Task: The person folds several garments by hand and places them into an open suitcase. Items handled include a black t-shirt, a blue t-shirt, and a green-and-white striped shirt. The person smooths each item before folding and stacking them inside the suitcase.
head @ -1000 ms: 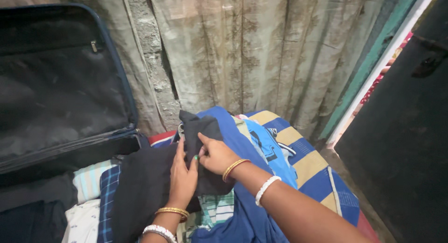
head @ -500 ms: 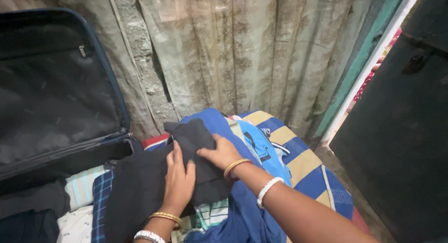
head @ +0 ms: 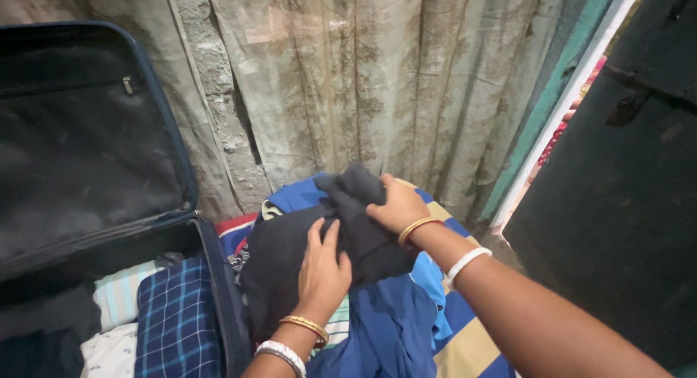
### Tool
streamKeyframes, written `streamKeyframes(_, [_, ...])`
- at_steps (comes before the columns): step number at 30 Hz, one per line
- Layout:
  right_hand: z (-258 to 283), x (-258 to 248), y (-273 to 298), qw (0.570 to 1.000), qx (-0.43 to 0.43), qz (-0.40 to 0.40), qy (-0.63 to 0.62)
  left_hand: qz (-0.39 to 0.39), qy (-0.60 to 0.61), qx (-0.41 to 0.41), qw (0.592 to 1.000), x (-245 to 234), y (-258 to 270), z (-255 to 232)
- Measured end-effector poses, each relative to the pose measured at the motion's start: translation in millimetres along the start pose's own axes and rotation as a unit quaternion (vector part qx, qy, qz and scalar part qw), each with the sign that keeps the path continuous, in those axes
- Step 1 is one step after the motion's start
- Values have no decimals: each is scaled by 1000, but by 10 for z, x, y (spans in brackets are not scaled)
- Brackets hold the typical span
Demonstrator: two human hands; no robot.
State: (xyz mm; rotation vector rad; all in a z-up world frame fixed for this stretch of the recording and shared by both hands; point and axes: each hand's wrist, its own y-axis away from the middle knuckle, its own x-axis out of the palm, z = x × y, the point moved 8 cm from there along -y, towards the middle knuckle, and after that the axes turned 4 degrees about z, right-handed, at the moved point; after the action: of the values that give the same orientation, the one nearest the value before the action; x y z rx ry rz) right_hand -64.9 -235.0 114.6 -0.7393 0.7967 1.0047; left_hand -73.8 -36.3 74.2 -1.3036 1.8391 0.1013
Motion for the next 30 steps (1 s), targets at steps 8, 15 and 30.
streamKeyframes(8, [1022, 330, 539, 991, -124, 17, 52, -8, 483, -201, 852, 272, -197, 774])
streamKeyframes(15, [700, 655, 478, 987, -156, 6, -43, -62, 356, -286, 887, 238, -28, 1478])
streamKeyframes(30, [1179, 1328, 520, 970, -99, 153, -159, -51, 491, -215, 843, -336, 161, 1265])
